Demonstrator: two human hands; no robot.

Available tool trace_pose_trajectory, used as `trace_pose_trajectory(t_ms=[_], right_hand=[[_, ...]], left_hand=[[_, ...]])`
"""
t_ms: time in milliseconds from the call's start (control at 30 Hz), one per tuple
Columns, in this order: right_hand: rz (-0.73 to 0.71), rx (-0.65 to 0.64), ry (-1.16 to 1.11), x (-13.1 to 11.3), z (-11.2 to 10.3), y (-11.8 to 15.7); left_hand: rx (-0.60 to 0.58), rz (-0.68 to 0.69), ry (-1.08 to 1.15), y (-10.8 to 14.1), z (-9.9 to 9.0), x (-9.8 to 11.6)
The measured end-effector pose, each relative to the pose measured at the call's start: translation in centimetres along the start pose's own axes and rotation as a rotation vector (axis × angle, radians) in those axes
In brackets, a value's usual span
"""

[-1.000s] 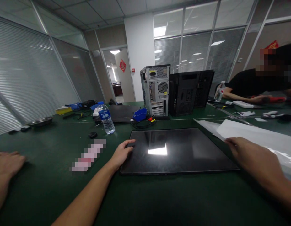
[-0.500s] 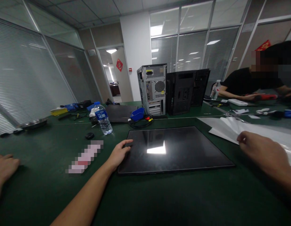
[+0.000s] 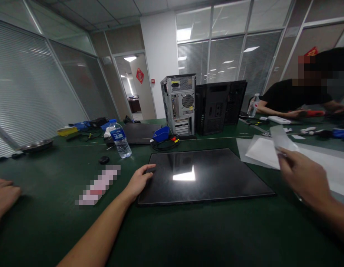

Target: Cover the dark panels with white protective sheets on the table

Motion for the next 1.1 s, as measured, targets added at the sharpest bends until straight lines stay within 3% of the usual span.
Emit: trace_pose_trajectory(t_ms=[67, 167, 267, 433, 533, 600, 700, 833, 1000, 1100], right_hand=[[-0.170, -0.035, -0.162, -3.2, -0.6, 0.9], [-0.419, -0.260, -0.408, -7.5, -0.4, 3.0], [-0.535, -0.343, -0.367, -9.7, 0.0, 4.2], [-0.413, -0.342, -0.033, -9.3, 0.8, 4.5], [-0.420, -0.473, -0.235, -9.7, 1.1, 4.9], [-0.402, -0.480, -0.370, -9.7, 1.1, 4.7], [-0.333, -0.401, -0.296, -8.6, 1.3, 3.8], [-0.377, -0.478, -0.203, -7.5, 2.1, 3.7], [-0.460, -0.524, -0.365, -8.9, 2.0, 4.6], [-0.492, -0.490, -0.373, -9.6, 1.8, 4.9]], left_hand=[[0.007, 0.008, -0.004, 0.0, 0.0, 0.1], [0.005, 0.018, 0.005, 0.0, 0.0, 0.1], [-0.019, -0.019, 0.057, 0.0, 0.2, -0.1], [-0.025, -0.049, 0.098, 0.0, 0.3, -0.2], [-0.019, -0.031, 0.085, 0.0, 0.2, 0.0], [-0.001, -0.002, 0.058, 0.0, 0.1, 0.2], [0.002, -0.002, 0.044, 0.0, 0.0, 0.2], [-0.025, -0.023, 0.061, 0.0, 0.2, 0.0], [-0.039, -0.054, 0.079, 0.3, 0.4, 0.1], [-0.023, -0.036, 0.056, 0.3, 0.3, 0.2]])
Point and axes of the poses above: each hand's wrist, its own y-axis away from the middle knuckle, its own z-axis out of the palm, x = y × z, the point moved 5 cm from there along -y, towards the middle knuckle, and after that the axes turned 13 degrees about x, right-handed, at the moved point
